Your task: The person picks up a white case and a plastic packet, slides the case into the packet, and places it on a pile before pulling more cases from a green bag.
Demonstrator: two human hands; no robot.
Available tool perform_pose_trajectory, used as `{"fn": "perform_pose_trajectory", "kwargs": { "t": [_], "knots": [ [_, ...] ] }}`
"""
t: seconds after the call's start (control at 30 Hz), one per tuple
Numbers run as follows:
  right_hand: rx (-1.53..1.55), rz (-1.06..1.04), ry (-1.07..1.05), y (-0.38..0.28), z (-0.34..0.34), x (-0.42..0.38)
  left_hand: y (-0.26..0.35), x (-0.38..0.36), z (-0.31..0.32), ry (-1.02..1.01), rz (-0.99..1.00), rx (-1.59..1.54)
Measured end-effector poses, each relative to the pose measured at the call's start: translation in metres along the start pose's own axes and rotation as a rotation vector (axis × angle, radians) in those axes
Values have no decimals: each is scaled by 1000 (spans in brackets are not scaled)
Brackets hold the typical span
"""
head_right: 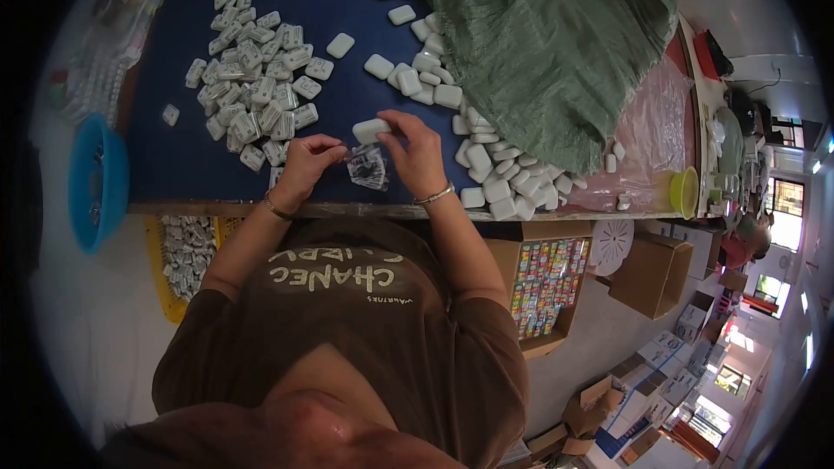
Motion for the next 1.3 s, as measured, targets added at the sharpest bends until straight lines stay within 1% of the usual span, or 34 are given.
{"fn": "perform_pose_trajectory", "kwargs": {
  "t": [0.07,0.1,0.17,0.2,0.23,0.27,0.3,0.33,0.37,0.4,0.43,0.47,0.5,0.63,0.7,0.73,0.8,0.9,0.93,0.97,1.0,1.07,1.13,1.2,1.23,1.3],
  "knots": [
    [-54,-76,-66,-5,-1,3,3,-1,-1,-7,8,25],
    [-53,-76,-67,-4,-1,5,3,0,-1,-16,16,48],
    [-175,-194,-158,-3,-1,5,2,0,-2,-31,22,83],
    [-176,-192,-157,-2,-1,4,1,1,-2,-48,29,119],
    [-160,-192,-203,-1,0,4,-1,1,-2,-49,28,119],
    [-144,-192,-248,0,1,2,-3,2,-1,-52,53,102],
    [-144,-191,-248,1,3,1,-5,2,0,-56,78,86],
    [-120,-88,-199,4,4,-1,-6,1,1,-57,77,87],
    [-96,14,-148,6,5,-3,-5,1,2,-40,128,123],
    [-97,14,-147,6,6,-3,-5,0,3,-22,180,159],
    [-41,66,-128,7,6,-3,-2,-2,8,-21,180,159],
    [16,120,-109,8,7,-4,1,-6,14,-20,114,10],
    [17,121,-110,10,10,-5,2,-7,17,-19,47,-140],
    [65,176,-75,13,17,-9,-7,-5,14,-58,57,-75],
    [80,203,-53,12,19,-9,-9,-2,13,-73,-60,-153],
    [73,212,-55,12,19,-10,-8,-2,14,-74,-61,-153],
    [66,221,-57,11,20,-10,-8,-2,16,-129,-196,-251],
    [43,236,-55,12,21,-10,-7,-4,20,-103,-185,-315],
    [46,161,-72,12,21,-10,-6,-5,21,-103,-185,-316],
    [49,87,-88,12,22,-10,-4,-6,21,-72,-141,-273],
    [49,86,-87,12,24,-11,-2,-6,20,-41,-97,-230],
    [48,61,-157,10,30,-16,-2,-4,20,-44,-95,-239],
    [70,90,-154,14,32,-18,-3,-3,17,-40,-88,-247],
    [92,122,-145,18,32,-18,-4,-3,13,18,-119,-262],
    [68,122,-102,20,28,-18,2,0,6,16,-119,-260],
    [40,131,-55,26,17,-19,41,0,-17,430,471,422]
  ]
}}
Point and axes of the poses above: each hand's wrist, its own x-axis towards the middle knuckle, its own z-axis out of the palm, y = z × x, the point moved 2 cm from there along x, towards the middle knuckle, and after that the axes turned 4 degrees about -z, right-handed, at the moved point
